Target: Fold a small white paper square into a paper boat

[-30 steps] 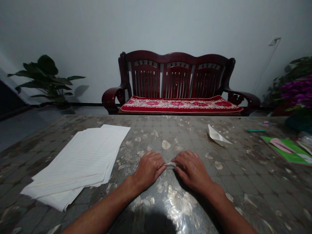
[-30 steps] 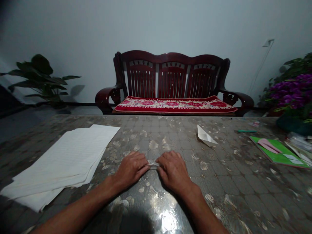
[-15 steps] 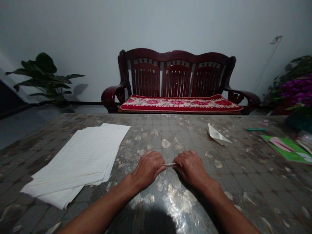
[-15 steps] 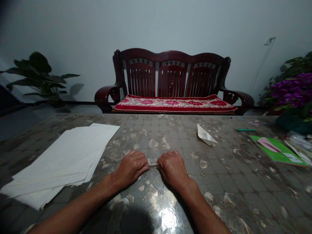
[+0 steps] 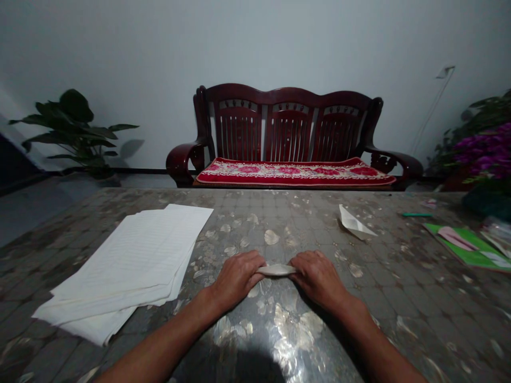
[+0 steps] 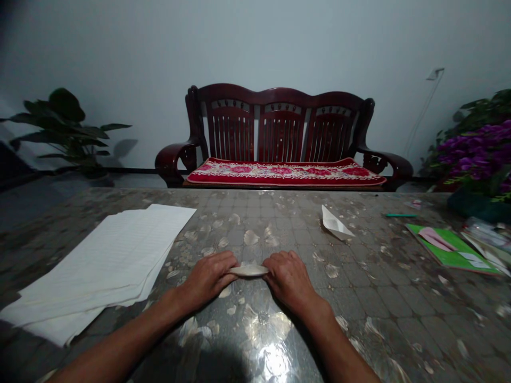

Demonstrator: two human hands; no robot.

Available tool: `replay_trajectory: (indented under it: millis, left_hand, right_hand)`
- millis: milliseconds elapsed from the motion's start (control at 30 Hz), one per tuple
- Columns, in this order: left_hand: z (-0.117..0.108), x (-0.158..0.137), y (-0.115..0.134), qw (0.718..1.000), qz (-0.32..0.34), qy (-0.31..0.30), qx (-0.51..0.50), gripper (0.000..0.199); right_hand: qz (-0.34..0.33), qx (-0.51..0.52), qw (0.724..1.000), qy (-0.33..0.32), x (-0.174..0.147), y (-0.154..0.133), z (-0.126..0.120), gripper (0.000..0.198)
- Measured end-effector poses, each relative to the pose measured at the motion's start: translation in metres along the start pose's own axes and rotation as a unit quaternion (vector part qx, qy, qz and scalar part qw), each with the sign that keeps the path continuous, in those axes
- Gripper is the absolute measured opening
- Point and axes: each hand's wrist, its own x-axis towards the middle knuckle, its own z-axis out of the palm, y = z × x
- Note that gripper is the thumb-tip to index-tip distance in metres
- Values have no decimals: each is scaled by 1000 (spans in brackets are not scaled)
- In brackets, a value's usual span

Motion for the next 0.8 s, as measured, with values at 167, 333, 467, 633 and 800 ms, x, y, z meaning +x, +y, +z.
replay_trajectory:
  millis: [167,333,467,633,800]
  left_hand:
    - [-4,-3,-2,998,-13,35,-52,24]
    - [-2,-7,-5,996,29,65,-55,35]
    - [-1,-10,-6,989,75,126,-8,29]
    - [0,-11,0,969,148,185,69,7]
    - [5,-11,3,968,154,171,99,14]
  right_hand:
    - [-25,83,994,63,-6,2,1,31]
    - [-33,112,989,92,-9,5,3,45]
    - [-37,114,986,114,-11,6,3,25]
    - [-41,98,986,132,-11,-2,0,10]
    - [-66,97,987,106,-13,-17,-3,19]
